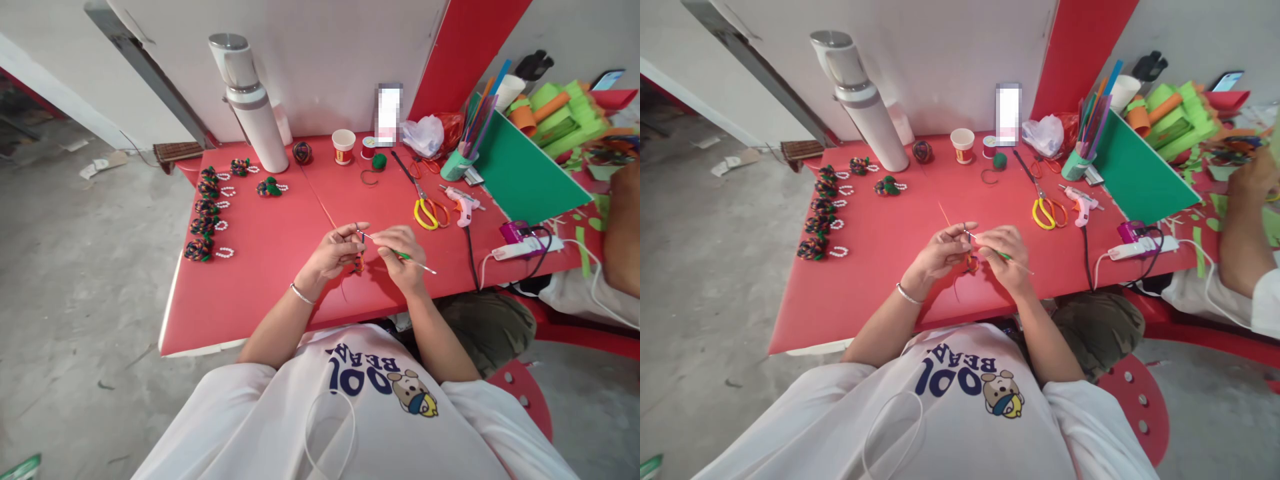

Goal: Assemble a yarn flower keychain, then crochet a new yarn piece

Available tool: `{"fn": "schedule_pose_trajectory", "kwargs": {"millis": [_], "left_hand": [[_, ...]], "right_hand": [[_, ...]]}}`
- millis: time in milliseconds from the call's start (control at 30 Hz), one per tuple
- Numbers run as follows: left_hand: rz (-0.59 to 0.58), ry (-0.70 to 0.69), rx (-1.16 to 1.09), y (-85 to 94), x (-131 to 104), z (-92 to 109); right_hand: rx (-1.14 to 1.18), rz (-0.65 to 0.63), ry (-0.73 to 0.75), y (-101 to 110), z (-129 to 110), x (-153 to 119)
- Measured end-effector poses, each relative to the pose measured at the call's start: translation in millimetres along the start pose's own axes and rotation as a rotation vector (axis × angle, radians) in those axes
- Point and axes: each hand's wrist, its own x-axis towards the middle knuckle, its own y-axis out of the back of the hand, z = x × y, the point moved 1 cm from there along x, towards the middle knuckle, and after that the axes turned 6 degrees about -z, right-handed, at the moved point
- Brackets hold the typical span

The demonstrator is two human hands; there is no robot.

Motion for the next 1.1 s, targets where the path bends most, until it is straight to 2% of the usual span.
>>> {"fn": "schedule_pose_trajectory", "kwargs": {"millis": [133, 267, 400, 533, 667, 733, 800, 967, 1100], "left_hand": [[0.089, -0.087, 0.063, -2.6, 3, -4], [0.111, -0.126, 0.074, -6.7, 3, -5], [0.103, -0.125, 0.073, -8.0, 2, -4], [0.129, -0.122, 0.114, -6.6, 2, -5], [0.173, -0.157, 0.14, -5.5, 3, -8], [0.153, -0.129, 0.097, -4.5, 3, -8], [0.11, -0.087, 0.048, -2.9, 2, -6], [0.016, -0.004, 0.007, 0.8, -1, 2], [0.002, 0.041, 0.036, 1.7, -2, 5]], "right_hand": [[-0.229, 0.049, 0.06, -12, -2, -9], [-0.356, 0.102, 0.114, -18, -3, -12], [-0.309, 0.127, 0.141, -17, -5, -10], [-0.147, 0.041, 0.076, -13, -4, -4], [-0.366, 0.063, 0.078, -19, -4, -7], [-0.446, 0.099, 0.112, -23, -3, -10], [-0.425, 0.1, 0.119, -25, -2, -12], [-0.128, -0.03, 0.155, -4, 9, 0], [-0.006, -0.156, 0.062, 23, 15, 13]]}}
